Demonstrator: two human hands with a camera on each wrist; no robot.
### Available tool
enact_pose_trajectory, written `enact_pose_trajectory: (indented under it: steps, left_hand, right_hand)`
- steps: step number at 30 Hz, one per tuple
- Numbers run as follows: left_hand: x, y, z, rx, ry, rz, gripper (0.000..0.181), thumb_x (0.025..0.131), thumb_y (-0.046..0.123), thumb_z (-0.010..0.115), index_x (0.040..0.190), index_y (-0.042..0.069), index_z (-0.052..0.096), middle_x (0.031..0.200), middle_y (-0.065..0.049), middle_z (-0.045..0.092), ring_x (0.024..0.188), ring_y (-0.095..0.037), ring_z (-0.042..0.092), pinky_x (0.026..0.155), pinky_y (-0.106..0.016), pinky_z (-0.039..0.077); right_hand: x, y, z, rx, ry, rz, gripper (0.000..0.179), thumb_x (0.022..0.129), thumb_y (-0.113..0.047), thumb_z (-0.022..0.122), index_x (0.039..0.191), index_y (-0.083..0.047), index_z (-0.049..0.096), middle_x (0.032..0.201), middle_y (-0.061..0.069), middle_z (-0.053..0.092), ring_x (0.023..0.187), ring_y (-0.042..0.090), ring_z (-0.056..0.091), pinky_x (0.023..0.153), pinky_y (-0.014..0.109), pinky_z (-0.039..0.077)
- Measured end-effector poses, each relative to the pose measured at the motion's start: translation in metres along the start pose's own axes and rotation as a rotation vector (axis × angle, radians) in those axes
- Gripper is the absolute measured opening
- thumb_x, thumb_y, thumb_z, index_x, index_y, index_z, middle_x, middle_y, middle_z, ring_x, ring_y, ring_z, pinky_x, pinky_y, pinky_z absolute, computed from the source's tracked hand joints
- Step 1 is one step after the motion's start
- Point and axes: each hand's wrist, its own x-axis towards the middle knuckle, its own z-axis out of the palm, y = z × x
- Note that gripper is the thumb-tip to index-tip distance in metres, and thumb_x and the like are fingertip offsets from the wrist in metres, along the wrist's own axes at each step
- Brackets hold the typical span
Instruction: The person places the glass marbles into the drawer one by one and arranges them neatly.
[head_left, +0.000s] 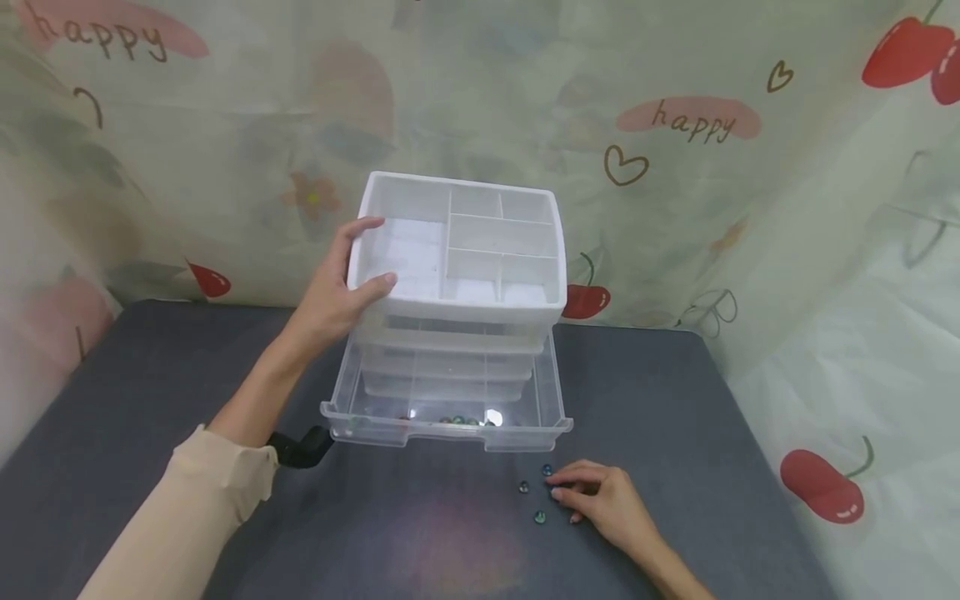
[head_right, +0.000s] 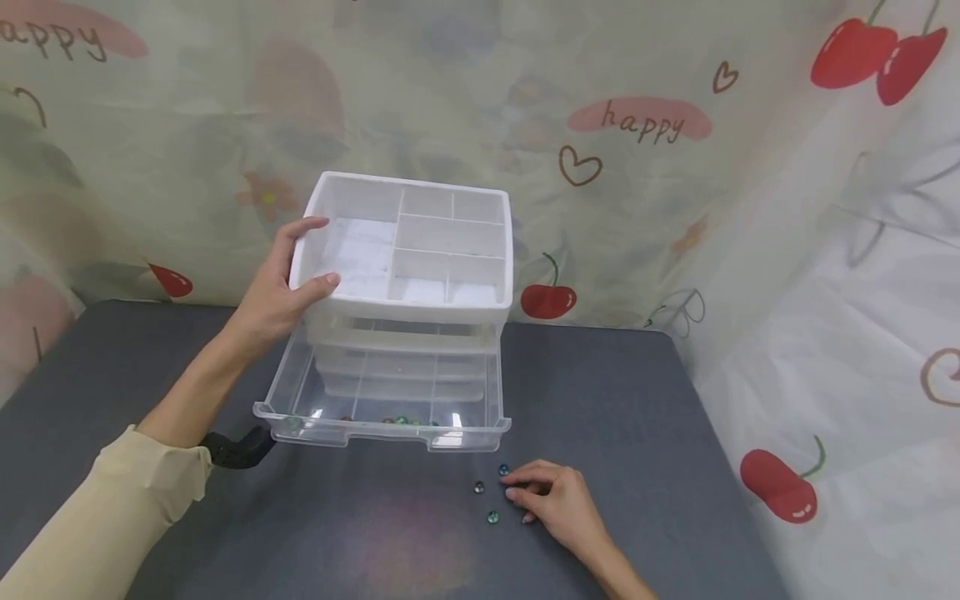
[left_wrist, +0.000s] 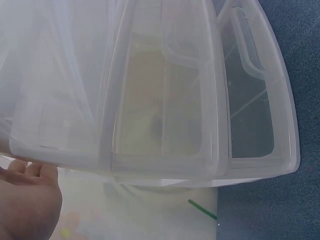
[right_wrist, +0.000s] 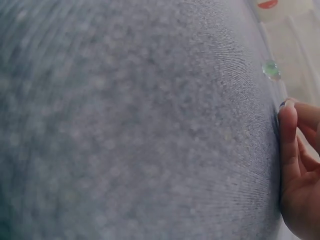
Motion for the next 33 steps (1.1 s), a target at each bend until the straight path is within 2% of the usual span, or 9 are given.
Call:
enact_pose_trajectory:
  steps: [4, 9, 18, 23, 28, 33]
  left_hand:
    - [0.001, 0.0, 0.002, -0.024, -0.01, 0.003, 0.066, 0.095, 0.007, 0.063, 0.152, 0.019, 0.032, 0.14, -0.018, 0.038, 0.11, -0.026, 0.046, 0.084, -0.033, 0.044]
    - [0.002, -0.001, 0.003, -0.029, -0.006, 0.007, 0.066, 0.094, 0.006, 0.063, 0.151, 0.018, 0.032, 0.144, -0.017, 0.035, 0.113, -0.027, 0.044, 0.086, -0.034, 0.043]
    - [0.003, -0.001, 0.003, -0.032, -0.002, -0.004, 0.065, 0.095, 0.007, 0.063, 0.151, 0.02, 0.033, 0.142, -0.017, 0.037, 0.112, -0.026, 0.045, 0.085, -0.034, 0.043]
    - [0.001, -0.001, 0.001, -0.028, 0.0, -0.004, 0.064, 0.095, 0.007, 0.062, 0.151, 0.018, 0.032, 0.14, -0.018, 0.038, 0.11, -0.026, 0.046, 0.083, -0.033, 0.044]
    - [0.0, -0.002, 0.0, -0.015, -0.007, -0.002, 0.064, 0.095, 0.008, 0.062, 0.151, 0.018, 0.032, 0.139, -0.019, 0.039, 0.109, -0.026, 0.047, 0.082, -0.032, 0.045]
    - [0.0, -0.002, 0.001, -0.013, -0.005, 0.007, 0.064, 0.095, 0.007, 0.062, 0.151, 0.017, 0.032, 0.137, -0.019, 0.041, 0.108, -0.026, 0.048, 0.082, -0.031, 0.045]
  right_hand:
    - [0.001, 0.014, -0.002, 0.041, -0.035, 0.009, 0.013, 0.086, -0.009, 0.077, 0.099, -0.008, 0.078, 0.101, 0.009, 0.07, 0.059, 0.011, 0.062, 0.054, 0.03, 0.053]
    - [0.0, 0.014, -0.007, 0.137, -0.056, 0.015, 0.017, 0.087, -0.014, 0.076, 0.102, -0.005, 0.076, 0.096, 0.013, 0.071, 0.066, 0.013, 0.065, 0.058, 0.032, 0.056]
    - [0.004, 0.006, -0.016, 0.284, -0.085, -0.05, 0.022, 0.088, -0.001, 0.072, 0.105, 0.013, 0.069, 0.098, 0.029, 0.069, 0.078, 0.022, 0.072, 0.071, 0.037, 0.058]
    - [0.007, -0.003, -0.023, 0.273, -0.069, -0.048, 0.024, 0.087, -0.003, 0.074, 0.106, 0.011, 0.069, 0.096, 0.029, 0.069, 0.08, 0.031, 0.072, 0.073, 0.036, 0.058]
    - [0.009, -0.018, -0.032, 0.25, -0.051, -0.039, 0.025, 0.086, -0.005, 0.075, 0.106, 0.009, 0.07, 0.095, 0.026, 0.07, 0.08, 0.033, 0.072, 0.076, 0.035, 0.057]
    - [0.014, -0.032, -0.043, 0.242, -0.049, -0.052, 0.026, 0.086, -0.004, 0.075, 0.108, 0.008, 0.07, 0.097, 0.027, 0.07, 0.08, 0.027, 0.072, 0.076, 0.034, 0.057]
